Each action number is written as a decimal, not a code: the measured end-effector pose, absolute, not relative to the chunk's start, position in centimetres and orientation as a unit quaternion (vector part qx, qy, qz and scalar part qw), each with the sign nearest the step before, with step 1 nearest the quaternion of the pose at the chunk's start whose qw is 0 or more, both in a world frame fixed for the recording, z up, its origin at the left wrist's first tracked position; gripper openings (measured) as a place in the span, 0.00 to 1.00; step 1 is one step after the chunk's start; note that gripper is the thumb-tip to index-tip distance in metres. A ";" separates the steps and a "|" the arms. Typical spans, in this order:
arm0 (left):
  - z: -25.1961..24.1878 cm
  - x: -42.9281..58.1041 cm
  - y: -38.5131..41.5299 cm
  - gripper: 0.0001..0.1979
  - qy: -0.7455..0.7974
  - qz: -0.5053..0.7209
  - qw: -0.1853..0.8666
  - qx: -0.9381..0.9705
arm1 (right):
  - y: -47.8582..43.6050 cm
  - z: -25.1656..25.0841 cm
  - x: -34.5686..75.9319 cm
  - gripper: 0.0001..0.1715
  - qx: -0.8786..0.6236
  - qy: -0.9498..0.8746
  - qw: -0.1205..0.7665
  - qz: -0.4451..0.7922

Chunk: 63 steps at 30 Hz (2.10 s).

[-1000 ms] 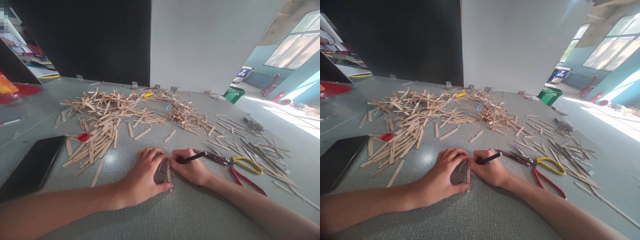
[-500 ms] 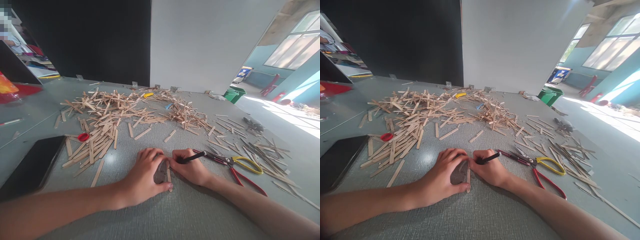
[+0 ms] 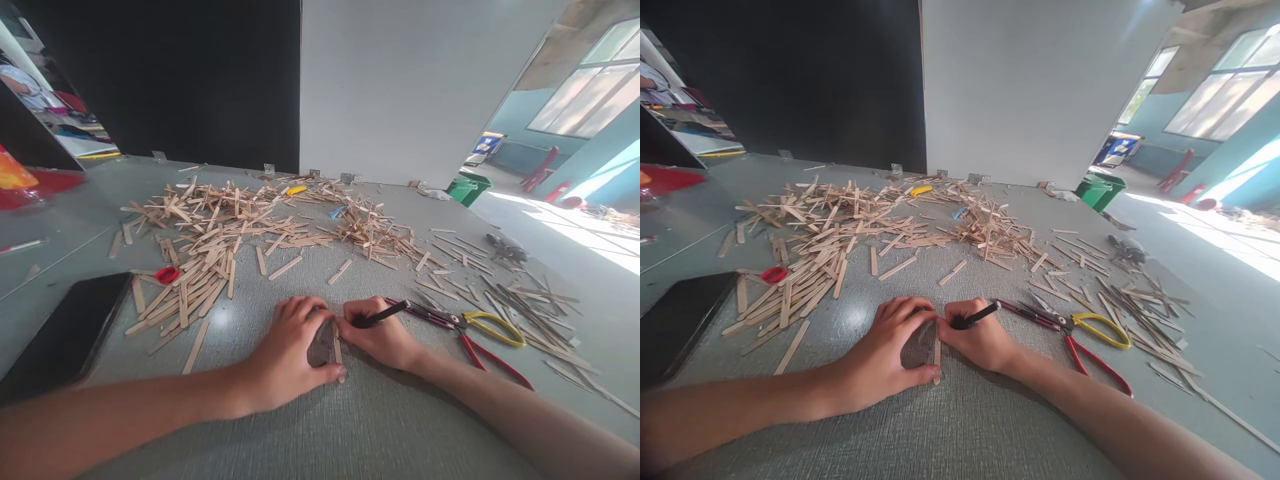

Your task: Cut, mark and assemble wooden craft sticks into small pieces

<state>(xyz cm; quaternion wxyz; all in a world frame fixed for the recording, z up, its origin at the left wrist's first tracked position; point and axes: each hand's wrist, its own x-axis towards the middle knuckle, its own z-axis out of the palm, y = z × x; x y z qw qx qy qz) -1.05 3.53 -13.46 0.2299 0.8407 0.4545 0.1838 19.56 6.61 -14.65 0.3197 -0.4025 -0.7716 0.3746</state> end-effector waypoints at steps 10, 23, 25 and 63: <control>-13.6 -1.1 3.5 0.28 0.448 0.194 0.229 0.842 | 6.6 -14.6 19.6 0.21 -0.392 -0.776 0.313 0.383; -13.3 -1.1 3.4 0.28 0.446 0.200 0.230 0.842 | 6.5 -14.7 19.8 0.22 -0.387 -0.777 0.299 0.395; -13.3 -1.1 3.4 0.28 0.447 0.199 0.233 0.841 | 6.5 -14.7 19.8 0.23 -0.388 -0.778 0.300 0.393; -13.6 -1.1 3.5 0.28 0.442 0.205 0.227 0.843 | 6.4 -14.8 19.5 0.20 -0.404 -0.770 0.310 0.383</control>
